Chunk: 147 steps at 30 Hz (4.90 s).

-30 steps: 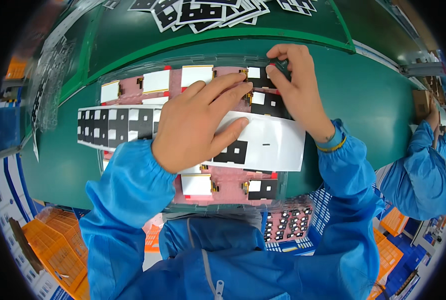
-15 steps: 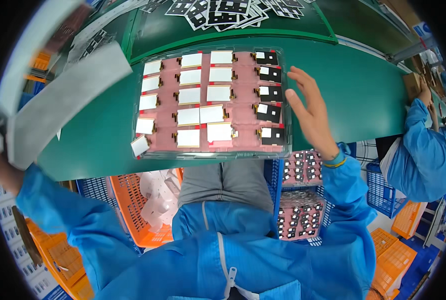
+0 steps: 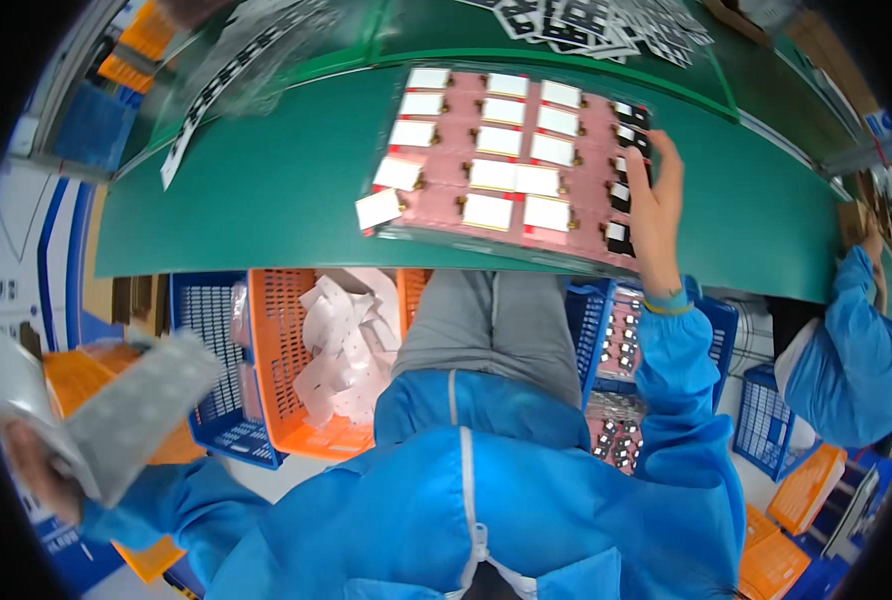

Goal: Assembling electronic components by peeling and sticking black sensors onto display modules in a tray.

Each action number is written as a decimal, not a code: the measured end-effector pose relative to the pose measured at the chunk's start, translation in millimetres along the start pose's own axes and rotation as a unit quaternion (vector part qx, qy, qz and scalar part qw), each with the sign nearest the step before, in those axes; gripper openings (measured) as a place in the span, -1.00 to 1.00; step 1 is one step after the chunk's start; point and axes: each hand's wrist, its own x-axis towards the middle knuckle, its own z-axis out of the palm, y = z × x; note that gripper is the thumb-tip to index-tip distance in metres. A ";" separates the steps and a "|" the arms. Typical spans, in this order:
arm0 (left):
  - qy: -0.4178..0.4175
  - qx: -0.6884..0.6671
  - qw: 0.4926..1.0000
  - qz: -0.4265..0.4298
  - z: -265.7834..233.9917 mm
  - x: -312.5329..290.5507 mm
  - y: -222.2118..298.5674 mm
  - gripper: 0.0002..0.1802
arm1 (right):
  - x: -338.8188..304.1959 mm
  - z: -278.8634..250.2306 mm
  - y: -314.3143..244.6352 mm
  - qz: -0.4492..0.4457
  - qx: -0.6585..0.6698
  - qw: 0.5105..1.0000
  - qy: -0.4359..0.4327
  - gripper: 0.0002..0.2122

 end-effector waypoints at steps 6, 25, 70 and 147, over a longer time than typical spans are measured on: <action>-0.368 -0.175 0.868 -0.284 107.7 -120.9 8.4 -0.55 | -42.8 87.3 -106.3 -0.311 0.068 0.924 -0.209 -0.77; -0.257 -0.435 0.727 -0.465 247.7 -210.6 21.4 -0.78 | -47.4 158.4 -106.2 -0.347 -0.092 0.919 -0.166 -0.72; -0.722 -0.298 0.622 -0.043 331.2 -177.4 104.2 -0.72 | -127.3 8.4 -119.3 -0.173 -0.038 0.961 -0.210 -0.79; -0.695 -0.328 0.638 -0.036 342.3 -196.0 104.8 -0.58 | -52.1 -34.6 -115.0 0.128 0.239 0.955 -0.117 -0.86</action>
